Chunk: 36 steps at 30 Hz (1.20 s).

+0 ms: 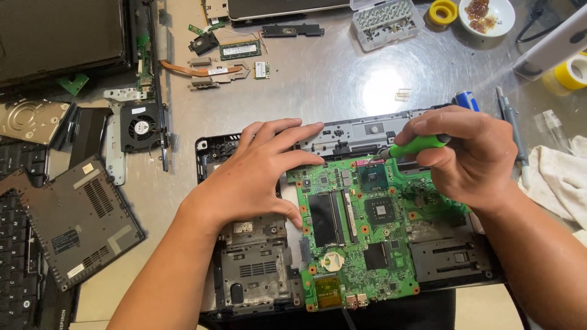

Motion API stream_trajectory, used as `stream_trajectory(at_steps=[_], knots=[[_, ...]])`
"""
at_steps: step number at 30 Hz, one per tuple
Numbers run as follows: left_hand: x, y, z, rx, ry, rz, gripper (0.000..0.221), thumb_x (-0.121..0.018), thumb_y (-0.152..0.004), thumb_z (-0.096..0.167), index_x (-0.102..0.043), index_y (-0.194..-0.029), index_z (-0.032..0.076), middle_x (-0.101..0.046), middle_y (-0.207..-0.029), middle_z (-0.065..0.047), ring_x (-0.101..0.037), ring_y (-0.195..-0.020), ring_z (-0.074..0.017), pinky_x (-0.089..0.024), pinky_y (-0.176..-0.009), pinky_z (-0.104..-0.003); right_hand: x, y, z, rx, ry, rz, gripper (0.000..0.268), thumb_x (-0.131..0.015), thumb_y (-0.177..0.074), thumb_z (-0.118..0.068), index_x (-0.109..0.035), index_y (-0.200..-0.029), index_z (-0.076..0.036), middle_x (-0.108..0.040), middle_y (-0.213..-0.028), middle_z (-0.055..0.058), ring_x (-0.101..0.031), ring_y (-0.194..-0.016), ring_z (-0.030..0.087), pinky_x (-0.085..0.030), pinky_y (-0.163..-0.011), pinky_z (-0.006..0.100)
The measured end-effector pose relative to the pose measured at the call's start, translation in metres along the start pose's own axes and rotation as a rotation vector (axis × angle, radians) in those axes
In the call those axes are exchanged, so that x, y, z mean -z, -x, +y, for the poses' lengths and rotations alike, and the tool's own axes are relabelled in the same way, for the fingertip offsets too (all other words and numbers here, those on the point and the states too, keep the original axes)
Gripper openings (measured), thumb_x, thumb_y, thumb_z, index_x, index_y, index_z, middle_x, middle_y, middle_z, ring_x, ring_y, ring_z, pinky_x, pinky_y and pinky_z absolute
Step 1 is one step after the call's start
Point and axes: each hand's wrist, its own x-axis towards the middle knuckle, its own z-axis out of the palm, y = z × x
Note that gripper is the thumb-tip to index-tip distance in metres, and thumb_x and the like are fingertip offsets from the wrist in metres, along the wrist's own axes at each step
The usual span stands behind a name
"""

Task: Removing a motherboard from a laptop chassis using a prying tool and hands.

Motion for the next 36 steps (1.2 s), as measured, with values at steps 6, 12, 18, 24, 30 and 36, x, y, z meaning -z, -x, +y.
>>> stream_trajectory(at_steps=[6, 12, 18, 24, 30, 36], knots=[[0.002, -0.001, 0.001, 0.025, 0.025, -0.004, 0.092, -0.105, -0.053, 0.039, -0.066, -0.134, 0.019, -0.033, -0.166, -0.005, -0.023, -0.149, -0.0356, -0.02, -0.113, -0.06, 0.0, -0.011, -0.016, -0.005, 0.045, -0.047, 0.033, -0.058, -0.098, -0.029, -0.058, -0.109, 0.003, -0.071, -0.093, 0.02, -0.077, -0.085, 0.028, -0.063, -0.073, 0.032], [0.001, -0.002, 0.001, 0.028, 0.004, -0.011, 0.094, -0.105, -0.052, 0.041, -0.066, -0.134, 0.019, -0.033, -0.166, -0.005, -0.024, -0.149, -0.0342, -0.018, -0.113, -0.061, 0.003, -0.021, -0.027, 0.025, 0.15, -0.069, 0.032, -0.07, -0.091, -0.026, -0.068, -0.108, 0.001, -0.063, -0.093, 0.017, -0.064, -0.083, 0.025, -0.055, -0.078, 0.035], [0.001, -0.002, 0.001, 0.034, 0.01, -0.01, 0.094, -0.106, -0.051, 0.041, -0.066, -0.134, 0.019, -0.034, -0.165, -0.005, -0.024, -0.15, -0.0331, -0.013, -0.115, -0.065, 0.002, -0.014, -0.011, 0.122, 0.054, 0.011, 0.04, -0.079, -0.088, -0.016, -0.051, -0.111, 0.003, -0.065, -0.087, 0.02, -0.067, -0.077, 0.025, -0.058, -0.074, 0.035], [-0.002, -0.002, -0.002, 0.014, -0.015, 0.001, 0.096, -0.105, -0.05, 0.044, -0.066, -0.134, 0.019, -0.035, -0.165, -0.005, -0.025, -0.149, -0.034, -0.016, -0.113, -0.065, 0.004, -0.017, -0.023, 0.16, 0.116, -0.064, 0.036, -0.081, -0.09, -0.015, -0.054, -0.112, -0.004, -0.065, -0.09, 0.017, -0.078, -0.087, 0.023, -0.067, -0.075, 0.029], [-0.002, -0.002, -0.003, -0.013, -0.046, 0.015, 0.089, -0.101, -0.054, 0.048, -0.067, -0.131, 0.021, -0.037, -0.164, -0.005, -0.028, -0.148, -0.0343, -0.02, -0.112, -0.062, 0.005, -0.021, -0.033, 0.08, 0.165, -0.101, 0.032, -0.078, -0.09, -0.013, -0.056, -0.11, -0.001, -0.073, -0.097, 0.022, -0.079, -0.092, 0.027, -0.063, -0.074, 0.03], [-0.002, -0.001, -0.003, -0.009, -0.03, 0.027, 0.089, -0.103, -0.052, 0.043, -0.067, -0.131, 0.021, -0.037, -0.164, -0.006, -0.027, -0.15, -0.0359, -0.019, -0.112, -0.066, 0.004, -0.02, -0.034, -0.034, 0.08, -0.12, 0.028, -0.07, -0.096, -0.006, -0.054, -0.118, 0.003, -0.073, -0.11, 0.024, -0.08, -0.105, 0.032, -0.069, -0.089, 0.034]])
